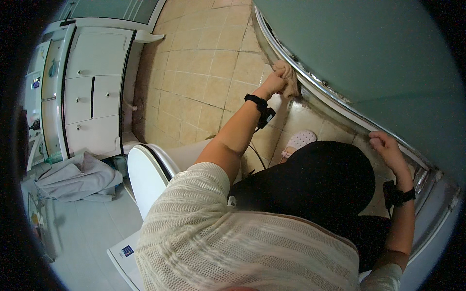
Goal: The person cleans the shower door track and bathroom floor with a brush and cloth, rinses the cloth in a sink, and then wipes a windowsill in a bedroom.
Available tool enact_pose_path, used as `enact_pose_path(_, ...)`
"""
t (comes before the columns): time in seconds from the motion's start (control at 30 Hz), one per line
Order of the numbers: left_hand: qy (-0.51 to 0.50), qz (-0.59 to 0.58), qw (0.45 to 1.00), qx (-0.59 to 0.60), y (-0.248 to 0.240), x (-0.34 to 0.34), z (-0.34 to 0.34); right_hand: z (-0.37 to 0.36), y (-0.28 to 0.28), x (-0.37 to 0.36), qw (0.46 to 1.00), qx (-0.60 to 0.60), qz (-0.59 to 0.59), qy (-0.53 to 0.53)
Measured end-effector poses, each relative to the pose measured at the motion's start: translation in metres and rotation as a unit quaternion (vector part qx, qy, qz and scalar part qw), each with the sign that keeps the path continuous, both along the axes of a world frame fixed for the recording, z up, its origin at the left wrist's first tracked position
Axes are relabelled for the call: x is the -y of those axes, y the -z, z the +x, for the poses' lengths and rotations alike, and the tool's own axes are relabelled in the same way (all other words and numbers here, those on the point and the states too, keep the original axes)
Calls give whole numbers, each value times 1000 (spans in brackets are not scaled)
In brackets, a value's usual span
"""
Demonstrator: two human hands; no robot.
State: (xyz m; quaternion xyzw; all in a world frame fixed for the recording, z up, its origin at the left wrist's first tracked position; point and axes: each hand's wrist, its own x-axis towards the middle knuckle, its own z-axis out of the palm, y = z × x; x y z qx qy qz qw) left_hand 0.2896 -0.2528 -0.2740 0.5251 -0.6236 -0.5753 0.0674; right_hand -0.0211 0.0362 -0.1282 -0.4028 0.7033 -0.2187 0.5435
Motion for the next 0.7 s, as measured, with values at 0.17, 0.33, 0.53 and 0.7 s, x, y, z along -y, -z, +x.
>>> enact_pose_path(0.17,-234,-203,946,-91,28,65,78,21,10,21,997,5,-37,-61)
enact_pose_path(0.33,-166,-20,983,-80,-10,66,2,14,-3,12,966,122,83,215)
enact_pose_path(0.53,-139,-195,971,16,13,17,-2,29,17,34,886,287,59,360)
enact_pose_path(0.7,-160,-144,977,-7,28,-44,-29,25,20,28,891,304,51,335)
